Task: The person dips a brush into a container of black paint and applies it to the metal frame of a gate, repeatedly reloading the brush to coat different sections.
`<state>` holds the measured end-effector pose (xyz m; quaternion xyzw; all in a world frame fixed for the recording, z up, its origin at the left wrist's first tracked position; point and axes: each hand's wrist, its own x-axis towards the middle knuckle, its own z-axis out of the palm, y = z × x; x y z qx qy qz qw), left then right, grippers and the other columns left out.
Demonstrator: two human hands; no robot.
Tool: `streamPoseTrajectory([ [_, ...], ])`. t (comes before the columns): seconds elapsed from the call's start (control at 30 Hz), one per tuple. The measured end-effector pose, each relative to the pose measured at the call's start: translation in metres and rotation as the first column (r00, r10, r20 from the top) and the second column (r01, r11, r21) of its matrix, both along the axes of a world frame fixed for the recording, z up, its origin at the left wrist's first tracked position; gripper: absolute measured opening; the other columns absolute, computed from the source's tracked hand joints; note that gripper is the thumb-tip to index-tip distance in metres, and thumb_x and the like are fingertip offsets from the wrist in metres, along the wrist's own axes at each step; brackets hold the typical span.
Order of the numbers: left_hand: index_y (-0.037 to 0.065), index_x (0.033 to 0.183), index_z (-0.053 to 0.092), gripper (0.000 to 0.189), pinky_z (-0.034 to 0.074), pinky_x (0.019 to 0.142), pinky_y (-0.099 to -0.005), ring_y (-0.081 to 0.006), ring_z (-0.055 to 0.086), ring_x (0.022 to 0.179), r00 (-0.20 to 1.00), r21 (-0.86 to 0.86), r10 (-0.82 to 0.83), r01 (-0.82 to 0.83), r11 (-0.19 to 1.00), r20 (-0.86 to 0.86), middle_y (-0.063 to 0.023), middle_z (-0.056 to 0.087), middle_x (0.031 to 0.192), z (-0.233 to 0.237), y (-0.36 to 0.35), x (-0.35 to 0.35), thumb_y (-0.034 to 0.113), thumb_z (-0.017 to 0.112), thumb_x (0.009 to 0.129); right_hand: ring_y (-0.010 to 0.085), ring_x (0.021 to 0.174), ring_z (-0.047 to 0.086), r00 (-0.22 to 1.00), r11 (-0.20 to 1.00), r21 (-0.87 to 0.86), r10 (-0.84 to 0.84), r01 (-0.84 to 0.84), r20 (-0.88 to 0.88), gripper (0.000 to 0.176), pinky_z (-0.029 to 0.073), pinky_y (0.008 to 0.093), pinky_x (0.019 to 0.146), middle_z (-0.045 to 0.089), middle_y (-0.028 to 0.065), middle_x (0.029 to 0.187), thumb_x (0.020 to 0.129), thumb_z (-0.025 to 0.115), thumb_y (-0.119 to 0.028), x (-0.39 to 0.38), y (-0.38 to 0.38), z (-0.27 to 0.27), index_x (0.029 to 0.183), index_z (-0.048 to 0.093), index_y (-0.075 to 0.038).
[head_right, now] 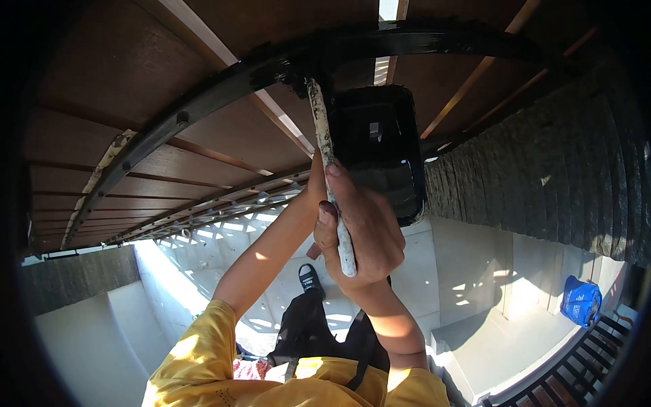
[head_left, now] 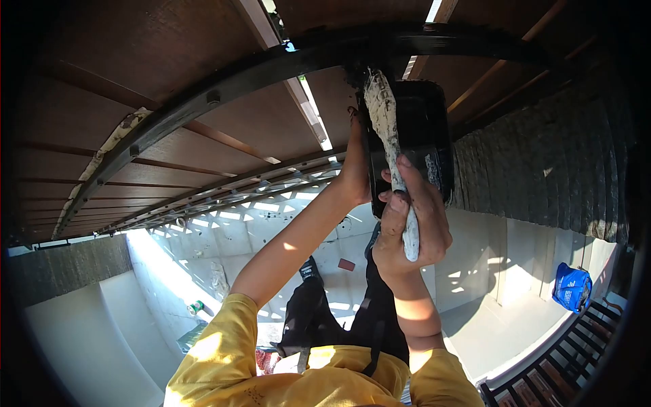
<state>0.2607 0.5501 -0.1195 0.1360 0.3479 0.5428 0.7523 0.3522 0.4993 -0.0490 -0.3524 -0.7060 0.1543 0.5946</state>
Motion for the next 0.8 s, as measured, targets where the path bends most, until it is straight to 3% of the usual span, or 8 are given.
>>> streamPoseTrajectory([
  [0.1, 0.011, 0.103, 0.053, 0.076, 0.033, 0.032, -0.0194, -0.0098, 0.049, 0.051, 0.977, -0.026, 0.001, 0.005, 1.0, 0.211, -0.0052, 0.056, 0.074, 0.016, -0.011, -0.01, 0.075, 0.018, 0.081, 0.0224, 0.073, 0.065, 0.999, 0.999, -0.011, -0.041, 0.04, -0.027, 0.027, 0.051, 0.0244, 0.055, 0.064, 0.0194, 0.098, 0.091, 0.049, -0.013, -0.015, -0.011, -0.001, 0.105, 0.057, 0.01],
  [0.17, 0.012, 0.103, 0.052, 0.074, 0.032, 0.032, -0.0195, -0.0101, 0.048, 0.051, 0.982, -0.12, 0.116, -0.099, 0.988, 0.148, -0.0052, 0.055, 0.074, 0.02, -0.016, -0.018, 0.074, 0.017, 0.082, 0.0247, 0.08, 0.064, 0.996, 0.994, -0.095, -0.061, 0.055, -0.066, 0.025, 0.051, 0.0293, 0.069, 0.065, 0.0148, 0.098, 0.082, 0.058, -0.003, -0.027, -0.022, 0.001, 0.105, 0.06, 0.007],
  [0.23, 0.012, 0.101, 0.052, 0.073, 0.031, 0.03, -0.0191, -0.0091, 0.047, 0.05, 0.989, 0.005, -0.038, 0.037, 0.999, 0.142, -0.0048, 0.055, 0.074, 0.011, -0.023, -0.034, 0.073, 0.017, 0.082, 0.0241, 0.079, 0.063, 0.996, 0.992, -0.109, -0.068, 0.06, -0.063, 0.025, 0.051, 0.0295, 0.069, 0.065, 0.0146, 0.098, 0.082, 0.059, -0.003, -0.042, -0.031, 0.0, 0.105, 0.06, 0.007],
  [0.3, 0.01, 0.097, 0.053, 0.073, 0.029, 0.03, -0.0179, -0.0073, 0.045, 0.047, 0.998, -0.107, 0.017, -0.011, 0.994, 0.057, -0.003, 0.051, 0.065, -0.013, -0.028, -0.043, 0.072, 0.017, 0.083, 0.0195, 0.074, 0.065, 0.998, 0.998, -0.033, -0.06, 0.06, -0.023, 0.025, 0.051, 0.0263, 0.061, 0.064, 0.0167, 0.099, 0.091, 0.049, -0.01, -0.057, -0.036, -0.002, 0.107, 0.058, 0.007],
  [0.37, 0.009, 0.091, 0.055, 0.073, 0.028, 0.03, -0.017, -0.0055, 0.041, 0.044, 0.767, 0.284, -0.246, 0.087, 0.955, 0.593, -0.0007, 0.045, 0.055, -0.066, -0.035, -0.056, 0.071, 0.017, 0.084, 0.0199, 0.076, 0.064, 0.999, 0.997, -0.061, -0.048, 0.047, -0.019, 0.025, 0.051, 0.0278, 0.063, 0.065, 0.0156, 0.098, 0.09, 0.05, -0.01, -0.071, -0.046, 0.001, 0.107, 0.058, 0.007],
  [0.7, 0.009, 0.089, 0.056, 0.074, 0.029, 0.03, -0.0165, -0.0049, 0.04, 0.043, 0.843, 0.251, -0.271, 0.169, 0.953, 0.465, 0.0004, 0.041, 0.051, -0.047, -0.064, -0.111, 0.071, 0.017, 0.084, 0.0239, 0.072, 0.063, 0.993, 0.992, 0.06, 0.116, -0.115, -0.012, 0.022, 0.05, 0.0287, 0.064, 0.066, 0.016, 0.093, 0.086, 0.054, -0.007, -0.121, -0.08, 0.015, 0.101, 0.059, 0.008],
  [0.77, 0.009, 0.089, 0.056, 0.074, 0.029, 0.031, -0.0164, -0.0047, 0.04, 0.043, 0.858, 0.241, -0.27, 0.177, 0.954, 0.437, 0.0007, 0.04, 0.051, -0.04, -0.067, -0.117, 0.071, 0.017, 0.084, 0.0237, 0.075, 0.064, 0.989, 0.988, -0.085, 0.121, -0.129, -0.091, 0.026, 0.051, 0.0282, 0.066, 0.066, 0.0142, 0.093, 0.077, 0.063, -0.001, -0.117, -0.085, 0.024, 0.103, 0.061, 0.004],
  [0.8, 0.008, 0.088, 0.056, 0.074, 0.029, 0.031, -0.0163, -0.0047, 0.04, 0.043, 0.864, 0.234, -0.27, 0.183, 0.955, 0.425, 0.0008, 0.04, 0.05, -0.037, -0.068, -0.119, 0.071, 0.017, 0.084, 0.0214, 0.071, 0.065, 0.99, 0.992, 0.006, 0.126, -0.126, -0.064, 0.024, 0.053, 0.0258, 0.057, 0.065, 0.0182, 0.093, 0.089, 0.05, -0.01, -0.118, -0.078, 0.02, 0.103, 0.058, 0.009],
])
